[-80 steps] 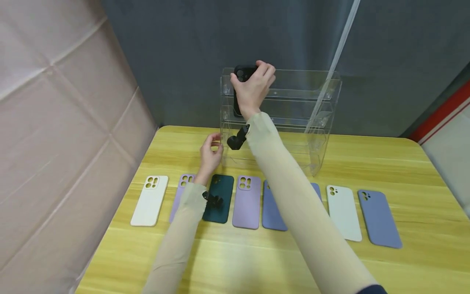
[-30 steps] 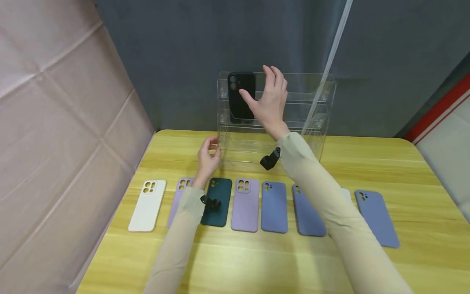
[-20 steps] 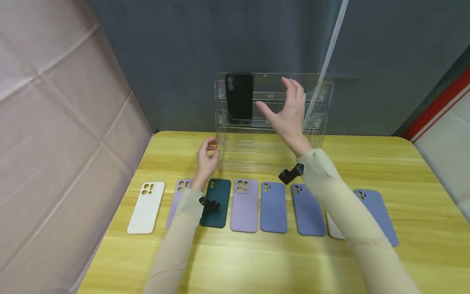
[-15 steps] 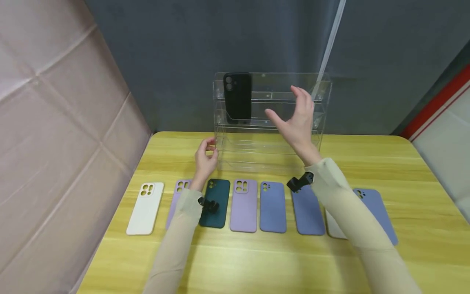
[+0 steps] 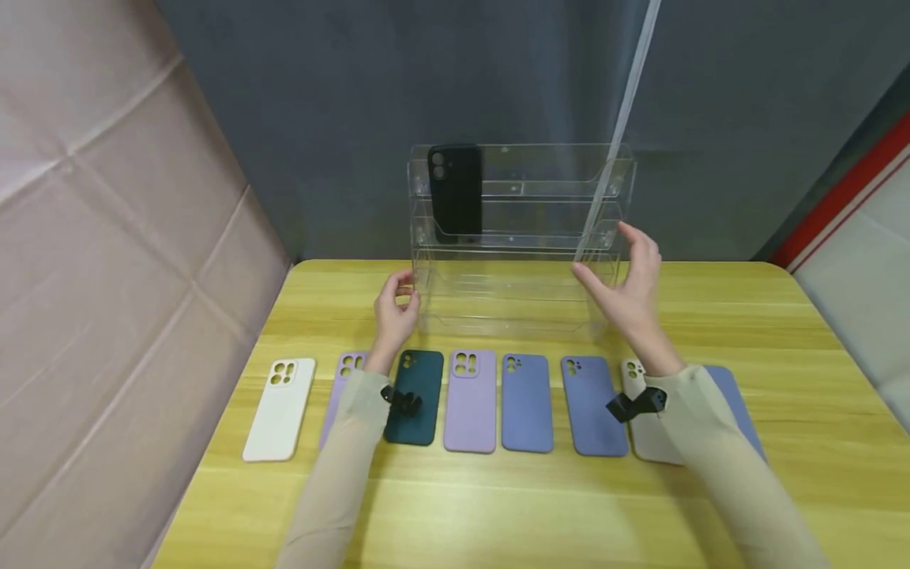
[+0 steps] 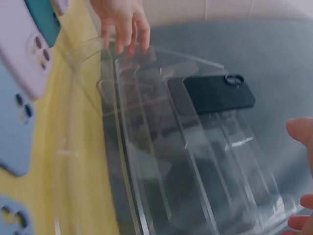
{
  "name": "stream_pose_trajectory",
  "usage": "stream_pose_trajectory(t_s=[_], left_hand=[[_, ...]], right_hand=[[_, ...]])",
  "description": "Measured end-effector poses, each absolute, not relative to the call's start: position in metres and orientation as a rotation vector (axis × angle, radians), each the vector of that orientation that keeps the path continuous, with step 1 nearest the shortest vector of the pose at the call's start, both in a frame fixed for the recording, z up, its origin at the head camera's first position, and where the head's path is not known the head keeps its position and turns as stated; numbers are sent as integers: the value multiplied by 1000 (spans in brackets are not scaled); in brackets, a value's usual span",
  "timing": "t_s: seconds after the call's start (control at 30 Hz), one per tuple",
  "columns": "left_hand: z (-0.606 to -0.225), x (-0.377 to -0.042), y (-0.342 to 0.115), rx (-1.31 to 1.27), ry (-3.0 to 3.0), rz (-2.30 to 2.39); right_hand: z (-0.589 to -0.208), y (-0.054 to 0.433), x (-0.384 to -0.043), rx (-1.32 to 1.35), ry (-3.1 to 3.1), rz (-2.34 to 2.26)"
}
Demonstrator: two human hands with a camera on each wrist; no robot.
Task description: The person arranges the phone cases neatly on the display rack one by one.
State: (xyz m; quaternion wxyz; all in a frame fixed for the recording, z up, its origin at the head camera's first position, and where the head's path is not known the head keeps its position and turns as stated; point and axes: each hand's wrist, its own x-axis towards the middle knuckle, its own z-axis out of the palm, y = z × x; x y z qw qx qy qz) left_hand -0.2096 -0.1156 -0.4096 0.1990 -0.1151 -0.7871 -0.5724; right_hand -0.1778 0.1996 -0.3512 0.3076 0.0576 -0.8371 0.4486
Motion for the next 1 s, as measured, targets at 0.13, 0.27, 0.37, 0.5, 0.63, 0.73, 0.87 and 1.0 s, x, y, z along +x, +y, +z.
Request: stream_pose_trajectory(t_s=[0.13,0.27,0.37,0.5,0.63,0.73,0.87,1.0], left_hand=[[-410,-209,-118,-321,-2199,-1600],[-410,-210,-119,-324,-2195,-1599],[-410,-210,-120,-331,-2187,-1603],[-411,-210,-121,-341,-2183,-1611],[-411,-209,-121,-345,-2189,-1618],[-410,-209,-121,-341,-2195,-1613],[-410,-209,-121,-335,-2198,-1596],[-410,-209,-120,-337,-2199,-1587]], right_hand=[[-365,214,-166,131,-2222,1226],[-377,229,-157,116,-2193,1220],[-384,239,-148,73,-2210,1221],[-393,253,-135,-9,-2266,1222],[-404,266,-122,-119,-2309,1272],[-412,276,-113,-210,-2334,1299],[-424,290,-106,-309,-2355,1285],[-434,303,-98,-402,-2400,1248]])
